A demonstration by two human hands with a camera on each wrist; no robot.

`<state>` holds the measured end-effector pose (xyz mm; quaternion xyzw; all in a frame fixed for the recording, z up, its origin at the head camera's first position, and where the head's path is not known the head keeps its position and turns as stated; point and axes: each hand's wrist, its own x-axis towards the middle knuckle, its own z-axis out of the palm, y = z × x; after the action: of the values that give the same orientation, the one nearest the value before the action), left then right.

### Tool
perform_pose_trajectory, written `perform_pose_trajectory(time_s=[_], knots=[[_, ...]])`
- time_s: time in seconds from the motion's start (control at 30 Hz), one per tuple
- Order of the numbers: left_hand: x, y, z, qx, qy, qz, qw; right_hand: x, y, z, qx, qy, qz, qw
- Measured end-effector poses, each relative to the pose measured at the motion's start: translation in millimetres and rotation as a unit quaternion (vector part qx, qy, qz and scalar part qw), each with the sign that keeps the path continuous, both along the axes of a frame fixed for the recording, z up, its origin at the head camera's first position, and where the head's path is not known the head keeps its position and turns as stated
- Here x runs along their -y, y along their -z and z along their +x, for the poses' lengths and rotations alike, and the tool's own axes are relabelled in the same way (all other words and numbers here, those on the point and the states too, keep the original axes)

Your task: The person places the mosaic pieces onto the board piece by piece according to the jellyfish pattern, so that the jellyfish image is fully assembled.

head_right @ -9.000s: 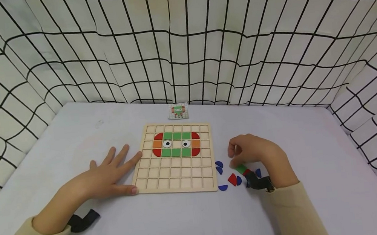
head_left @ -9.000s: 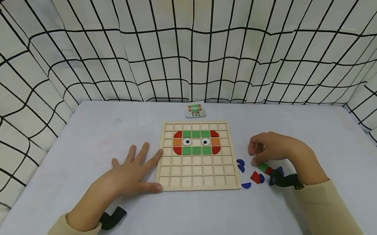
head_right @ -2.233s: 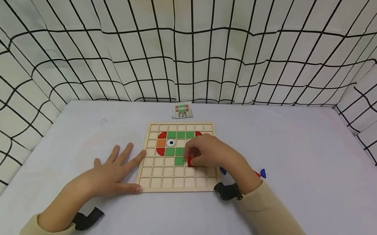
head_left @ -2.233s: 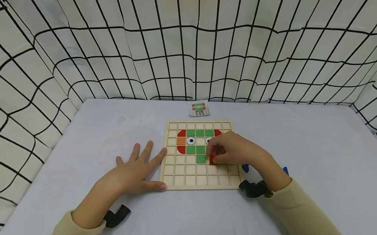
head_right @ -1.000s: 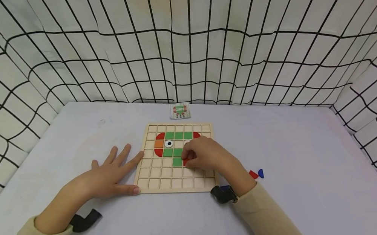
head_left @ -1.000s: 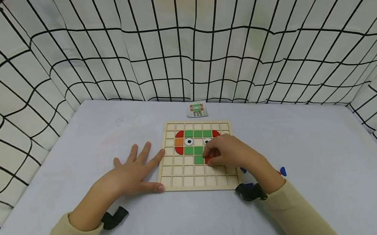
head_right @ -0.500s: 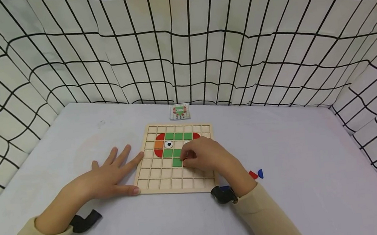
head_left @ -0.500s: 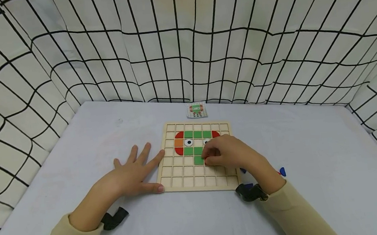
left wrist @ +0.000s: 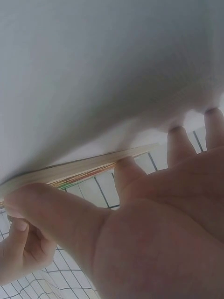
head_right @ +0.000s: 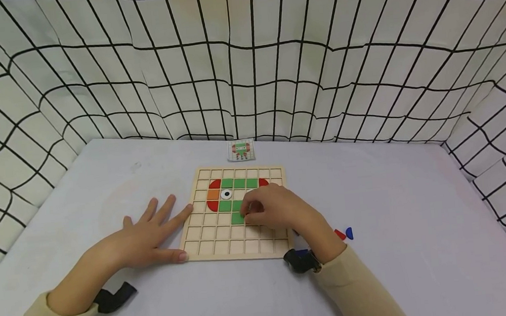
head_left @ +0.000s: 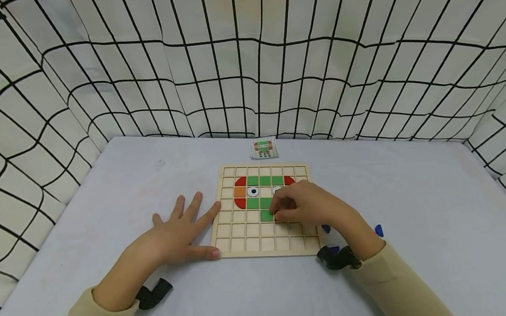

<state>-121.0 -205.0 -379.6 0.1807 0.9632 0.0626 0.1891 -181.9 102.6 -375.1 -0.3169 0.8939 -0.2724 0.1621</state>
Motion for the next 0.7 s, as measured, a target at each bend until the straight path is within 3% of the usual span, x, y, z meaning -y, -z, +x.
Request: perform_pose_trajectory(time_s=[0.3, 0.63, 0.7], knots=[[-2.4, 0.1, 0.2, 0.009, 0.001, 0.011, 0.9999, -34.1, -15.7, -2.9, 0.011, 0.029, -0.03, 0.9991], [-0.3, -3.9, 1.2, 0.006, 0.001, 0.004, 1.0, -106.1, -9.5, 12.5, -0.003, 0.073, 0.032, 0.9968], [0.2, -4.1, 1.2, 0.006, 0.0, 0.002, 1.0, -118.9, -9.9, 15.1, 0.011, 0.082, 0.048, 0.9954]])
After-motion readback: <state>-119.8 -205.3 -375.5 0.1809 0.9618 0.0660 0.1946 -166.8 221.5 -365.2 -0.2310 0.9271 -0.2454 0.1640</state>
